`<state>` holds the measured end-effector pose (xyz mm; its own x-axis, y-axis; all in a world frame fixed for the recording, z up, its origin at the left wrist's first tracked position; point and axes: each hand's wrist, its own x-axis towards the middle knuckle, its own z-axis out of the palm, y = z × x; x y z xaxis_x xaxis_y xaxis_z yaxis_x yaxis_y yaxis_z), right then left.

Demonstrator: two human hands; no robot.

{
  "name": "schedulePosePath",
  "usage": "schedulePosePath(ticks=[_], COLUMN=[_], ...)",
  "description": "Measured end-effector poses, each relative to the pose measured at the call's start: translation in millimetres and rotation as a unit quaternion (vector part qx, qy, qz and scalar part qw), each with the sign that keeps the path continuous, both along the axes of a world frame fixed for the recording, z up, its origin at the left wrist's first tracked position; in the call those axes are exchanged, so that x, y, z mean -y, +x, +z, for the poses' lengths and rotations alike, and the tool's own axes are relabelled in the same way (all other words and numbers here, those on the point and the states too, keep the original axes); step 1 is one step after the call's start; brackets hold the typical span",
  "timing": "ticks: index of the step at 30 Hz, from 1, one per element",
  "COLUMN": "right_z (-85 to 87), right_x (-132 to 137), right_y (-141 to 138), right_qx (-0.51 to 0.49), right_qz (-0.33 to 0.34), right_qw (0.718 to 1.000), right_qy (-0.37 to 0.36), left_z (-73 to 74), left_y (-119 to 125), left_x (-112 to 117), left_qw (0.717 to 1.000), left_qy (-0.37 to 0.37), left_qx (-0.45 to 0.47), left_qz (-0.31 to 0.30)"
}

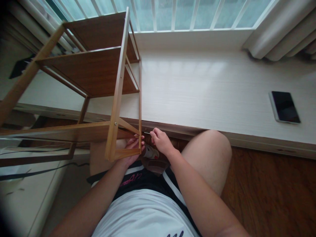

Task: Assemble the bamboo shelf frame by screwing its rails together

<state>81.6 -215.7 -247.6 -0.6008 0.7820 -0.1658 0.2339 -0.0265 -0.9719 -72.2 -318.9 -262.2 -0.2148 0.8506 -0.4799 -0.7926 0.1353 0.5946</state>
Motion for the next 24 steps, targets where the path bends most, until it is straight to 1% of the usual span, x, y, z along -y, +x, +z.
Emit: schedulePosePath(ticks=[4, 7, 10, 14, 20, 24], right_z=[8.7, 11.0, 10.4, 9.6, 9.9, 8.4], right_x=[-3.8, -6.2, -6.7, -6.1, -6.3, -5.8], right_y=[8.9, 14.3, 16.5, 15.2, 13.1, 12.6], right_qx=[0.039, 0.059, 0.066, 0.067, 0.057, 0.053], right_qz=[0.026, 0.053, 0.068, 0.066, 0.032, 0.025], right_qw=[0.995, 0.989, 0.985, 0.983, 0.982, 0.982], right_qy=[0.092, 0.127, 0.144, 0.161, 0.180, 0.179], left_z=[3.7, 4.1, 3.4, 4.6, 5.4, 3.3], left_y=[1.1, 0.8, 0.0, 0.3, 0.2, -0.2], left_x=[-0.3, -0.2, -0.4, -1.1, -0.9, -0.4], left_qw=[1.000, 1.000, 1.000, 1.000, 1.000, 1.000], left_qy=[-0.006, 0.000, 0.002, 0.000, 0.009, 0.008], left_qx=[0.003, 0.010, 0.016, 0.015, 0.016, 0.009], left_qz=[0.005, 0.006, -0.001, -0.001, -0.004, -0.002])
